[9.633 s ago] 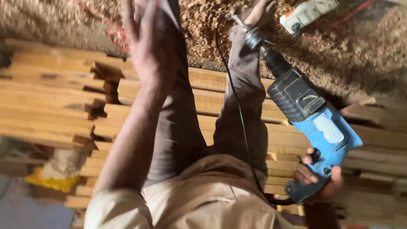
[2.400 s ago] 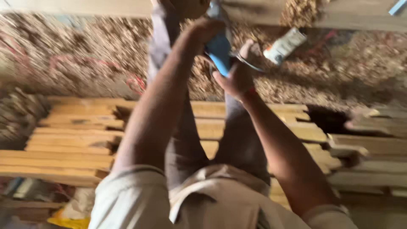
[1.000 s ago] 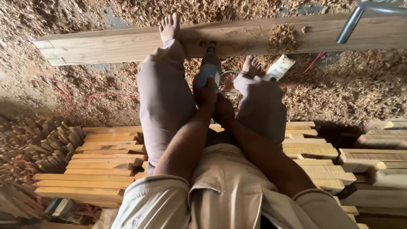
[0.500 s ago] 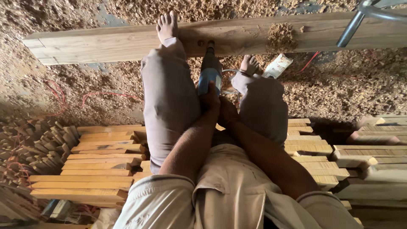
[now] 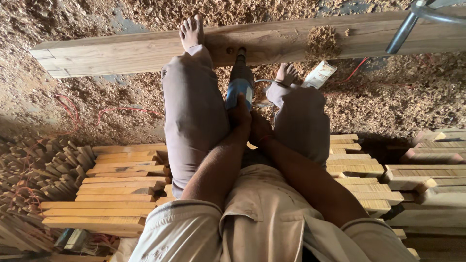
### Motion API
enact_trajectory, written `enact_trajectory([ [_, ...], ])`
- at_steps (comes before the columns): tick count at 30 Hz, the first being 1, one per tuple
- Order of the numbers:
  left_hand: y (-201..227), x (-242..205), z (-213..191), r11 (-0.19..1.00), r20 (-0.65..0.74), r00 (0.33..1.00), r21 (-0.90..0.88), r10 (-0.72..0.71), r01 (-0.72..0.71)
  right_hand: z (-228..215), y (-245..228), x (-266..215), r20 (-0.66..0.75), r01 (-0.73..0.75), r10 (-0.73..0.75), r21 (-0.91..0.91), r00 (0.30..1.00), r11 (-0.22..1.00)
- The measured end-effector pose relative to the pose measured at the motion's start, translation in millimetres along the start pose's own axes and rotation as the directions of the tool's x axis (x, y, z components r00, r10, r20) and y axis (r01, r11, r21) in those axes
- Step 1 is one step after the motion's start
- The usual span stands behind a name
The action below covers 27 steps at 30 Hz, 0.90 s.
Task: The person uses a power drill to make holes in a large wooden beam, holding the beam steady with their bare feet while sitting on the floor.
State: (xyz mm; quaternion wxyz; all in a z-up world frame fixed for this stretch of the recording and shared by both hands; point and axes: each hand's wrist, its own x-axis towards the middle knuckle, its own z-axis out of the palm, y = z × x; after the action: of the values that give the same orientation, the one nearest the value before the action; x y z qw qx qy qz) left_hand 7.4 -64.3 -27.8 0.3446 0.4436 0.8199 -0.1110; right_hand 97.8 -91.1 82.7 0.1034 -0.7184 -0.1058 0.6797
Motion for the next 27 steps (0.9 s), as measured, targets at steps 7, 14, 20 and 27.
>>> enact_trajectory([
  [7, 0.4, -2.8, -2.5, 0.996, 0.001, 0.998, 0.062, -0.061, 0.061, -2.5, -4.9, -6.7, -0.025, 0.015, -0.010, 0.239, 1.000, 0.971],
  [14, 1.0, -4.8, 4.2, 0.973, -0.034, 0.980, 0.113, -0.197, 0.200, -3.1, 4.3, -3.3, -0.004, 0.039, -0.039, 0.082, 0.999, 0.996],
  [20, -12.3, -3.3, 16.1, 0.986, -0.062, 0.991, 0.105, -0.123, 0.129, -3.1, 8.4, -5.6, -0.016, 0.055, -0.052, 0.187, 0.998, 0.981],
  [27, -25.8, -0.7, 23.5, 0.994, -0.119, 0.993, 0.108, 0.024, -0.012, -5.7, 8.1, -3.5, 0.005, 0.048, -0.049, 0.092, 0.999, 0.995],
])
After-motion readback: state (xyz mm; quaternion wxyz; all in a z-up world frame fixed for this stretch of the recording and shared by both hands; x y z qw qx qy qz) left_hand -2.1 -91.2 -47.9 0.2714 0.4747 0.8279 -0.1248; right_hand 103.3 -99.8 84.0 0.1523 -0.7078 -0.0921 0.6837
